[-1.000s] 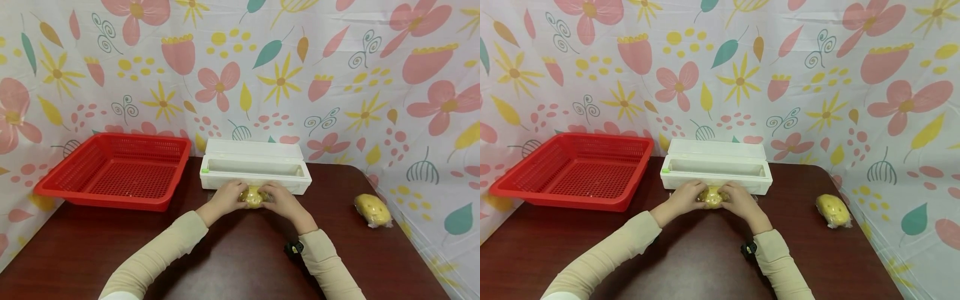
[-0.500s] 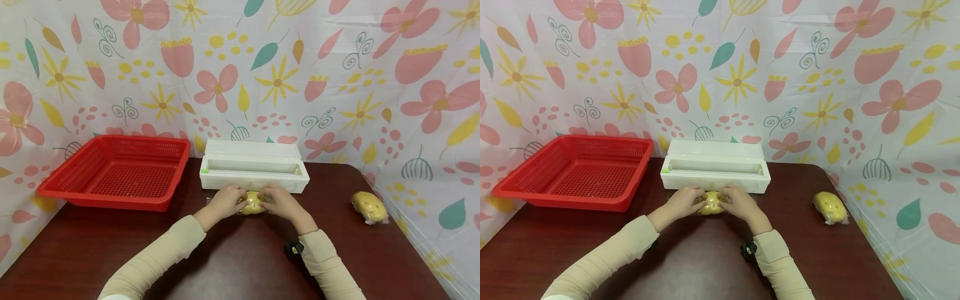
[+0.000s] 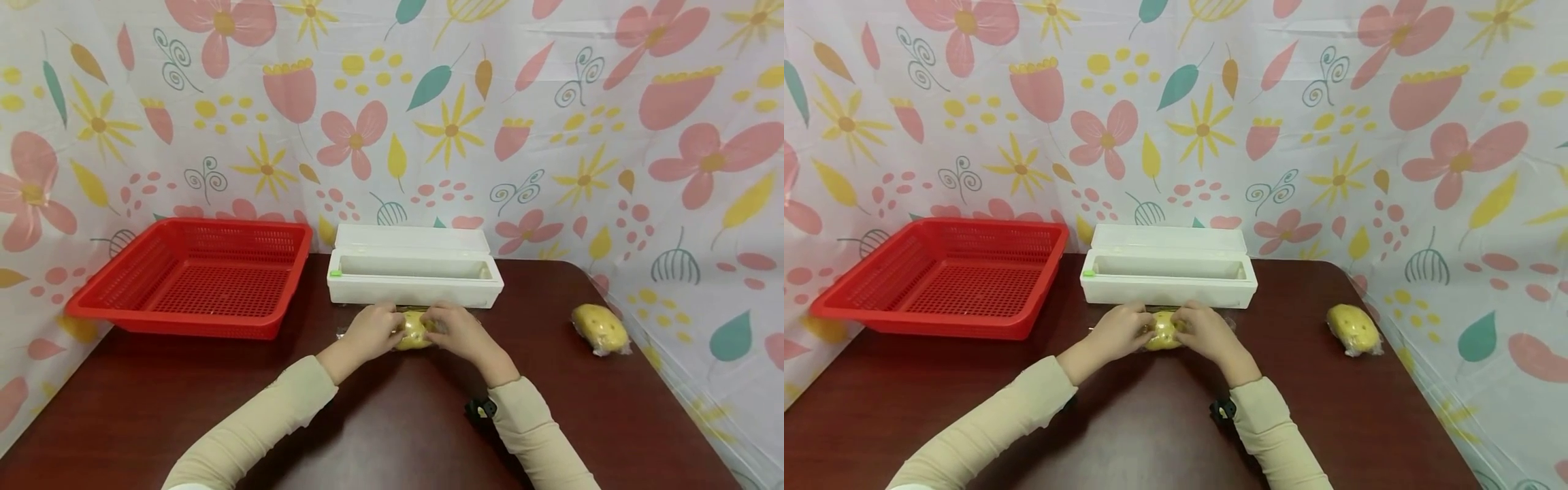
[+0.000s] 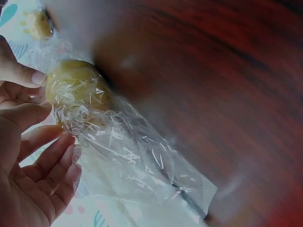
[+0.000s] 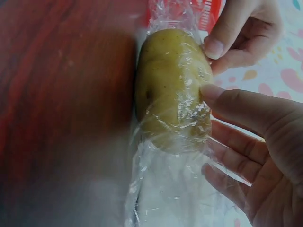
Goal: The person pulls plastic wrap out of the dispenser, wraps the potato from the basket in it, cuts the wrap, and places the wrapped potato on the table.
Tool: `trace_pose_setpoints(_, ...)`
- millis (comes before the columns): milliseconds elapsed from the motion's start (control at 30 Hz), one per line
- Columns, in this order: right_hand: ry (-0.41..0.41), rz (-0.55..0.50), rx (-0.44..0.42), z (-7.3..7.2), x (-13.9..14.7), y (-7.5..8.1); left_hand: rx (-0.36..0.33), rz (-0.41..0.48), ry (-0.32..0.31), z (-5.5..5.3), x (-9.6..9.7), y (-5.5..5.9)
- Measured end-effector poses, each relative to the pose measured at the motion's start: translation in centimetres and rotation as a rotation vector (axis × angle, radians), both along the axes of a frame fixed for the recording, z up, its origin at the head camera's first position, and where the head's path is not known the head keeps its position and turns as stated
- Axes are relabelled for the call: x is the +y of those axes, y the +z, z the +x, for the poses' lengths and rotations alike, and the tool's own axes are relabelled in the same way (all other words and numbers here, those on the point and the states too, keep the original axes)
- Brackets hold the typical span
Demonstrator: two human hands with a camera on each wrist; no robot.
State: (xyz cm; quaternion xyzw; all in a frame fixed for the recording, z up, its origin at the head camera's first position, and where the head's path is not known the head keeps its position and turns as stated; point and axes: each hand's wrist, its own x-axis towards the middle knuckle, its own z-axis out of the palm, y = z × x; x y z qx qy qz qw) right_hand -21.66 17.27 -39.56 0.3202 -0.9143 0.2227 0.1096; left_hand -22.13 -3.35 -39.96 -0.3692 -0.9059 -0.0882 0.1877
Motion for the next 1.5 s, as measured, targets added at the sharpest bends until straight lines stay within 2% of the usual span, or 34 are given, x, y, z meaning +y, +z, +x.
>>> trace_pose_setpoints(167,0.005,-0.013,0.014,-0.2,0.1,-0.4,0.029,0.027,0.019,-0.3,0.1,0.4)
trace_pose_setpoints(300,0.008,-0.005,0.001,-0.1,-0.1,-0.5,-0.009,0.047,0.008,-0.8,0.0,1.1)
trace_pose_setpoints(400,-0.002,0.005,0.003,0.0,-0.2,-0.4,-0.079,0.016,-0.014,-1.4,-0.1,1.6)
trace_pose_setpoints(533,-0.010,0.012,0.014,0.2,-0.3,-0.3,-0.207,-0.034,0.004,-2.2,0.0,2.0)
trace_pose_setpoints(667,-0.009,0.020,0.022,0.3,-0.5,-0.3,-0.324,-0.022,0.024,-2.8,-0.3,1.9)
trace_pose_setpoints(733,-0.012,0.026,0.025,0.4,-0.5,-0.3,-0.350,-0.005,0.014,-2.9,-0.4,1.8)
trace_pose_setpoints(1000,-0.025,0.030,0.043,0.3,-0.4,-0.5,-0.362,-0.013,-0.023,-3.0,-0.4,1.6)
trace_pose_setpoints(1233,-0.034,0.038,0.032,0.4,-0.3,-0.5,-0.357,-0.020,-0.054,-2.7,-0.4,1.6)
trace_pose_setpoints(1500,-0.056,0.031,0.041,0.5,-0.5,-0.4,-0.248,-0.052,-0.080,-2.0,-0.6,1.2)
